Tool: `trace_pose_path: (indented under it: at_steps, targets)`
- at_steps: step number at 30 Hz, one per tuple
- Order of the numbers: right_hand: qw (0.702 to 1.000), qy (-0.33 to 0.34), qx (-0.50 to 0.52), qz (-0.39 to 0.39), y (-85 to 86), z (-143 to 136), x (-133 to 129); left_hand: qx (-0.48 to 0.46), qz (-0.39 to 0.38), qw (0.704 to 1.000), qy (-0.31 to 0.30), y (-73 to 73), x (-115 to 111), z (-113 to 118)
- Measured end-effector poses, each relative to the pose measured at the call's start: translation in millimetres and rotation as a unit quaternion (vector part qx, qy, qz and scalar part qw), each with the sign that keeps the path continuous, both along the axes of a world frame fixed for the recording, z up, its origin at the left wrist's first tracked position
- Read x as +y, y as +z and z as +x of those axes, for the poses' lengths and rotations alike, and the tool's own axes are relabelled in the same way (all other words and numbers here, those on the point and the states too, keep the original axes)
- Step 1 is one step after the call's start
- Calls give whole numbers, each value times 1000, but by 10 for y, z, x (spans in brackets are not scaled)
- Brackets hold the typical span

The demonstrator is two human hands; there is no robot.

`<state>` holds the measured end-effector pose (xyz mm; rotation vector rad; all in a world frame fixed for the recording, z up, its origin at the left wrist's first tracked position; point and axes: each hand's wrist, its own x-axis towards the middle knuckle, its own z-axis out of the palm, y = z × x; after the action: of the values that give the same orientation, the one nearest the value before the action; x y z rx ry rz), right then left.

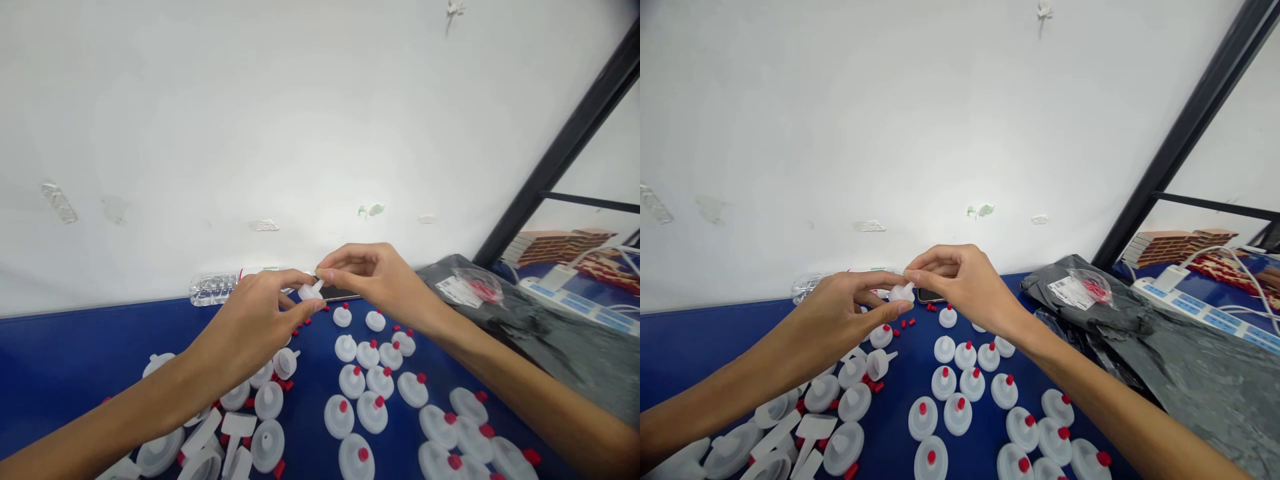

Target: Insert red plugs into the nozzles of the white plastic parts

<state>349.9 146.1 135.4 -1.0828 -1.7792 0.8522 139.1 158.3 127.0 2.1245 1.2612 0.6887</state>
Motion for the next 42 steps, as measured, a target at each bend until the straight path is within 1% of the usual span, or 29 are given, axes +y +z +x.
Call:
trace_pose_path:
  at_steps: [4,7,11,13,16,19,23,25,26,28,29,30,31,33,35,39,42]
  targets:
    - [999,-13,45,-7,-1,-17,10,-34,-13,999,-3,2,-27,-1]
    - [997,10,71,-7,-15,-22,3,-49,-25,998,-12,9,-50,14]
    - [995,38,89,6,-15,-25,-17,-89,-24,996,-5,32,-71,48]
    - [994,34,100,8,-8,-18,-12,-112,-33,993,1,45,-82,57]
    - [993,11,121,12,-15,2,18,-145,-54,988,10,59,-103,54]
    - [992,13,121,15,-39,13,40,-166,-74,983,14,62,-111,52]
    - [994,24,108,3,-19,15,24,-188,-85,978,-14,42,-96,73]
    - [997,15,75,7,42,59,15,-176,-79,981,-21,27,-87,83]
    - [999,3,42,12,83,105,16,-165,-69,984,-18,20,-84,84]
    - [996,-41,-74,14,170,249,40,-137,-39,990,-10,9,-84,78]
    - [987,-67,-142,5,206,344,62,-123,-24,992,-7,6,-86,72]
    - [971,-92,-219,-12,232,448,91,-112,-11,994,-7,3,-88,65]
    - [957,-103,-269,-35,243,554,125,-105,1,994,-9,-1,-92,58]
    - [932,-104,-336,-90,222,747,203,-99,19,995,-14,-9,-100,48]
    - [909,-98,-381,-139,154,884,281,-95,33,995,-17,-19,-108,46]
    - [860,-88,-463,-195,12,979,384,-77,47,996,-20,-40,-118,56]
    - [826,-73,-513,-220,-20,975,400,-78,52,995,-23,-52,-118,61]
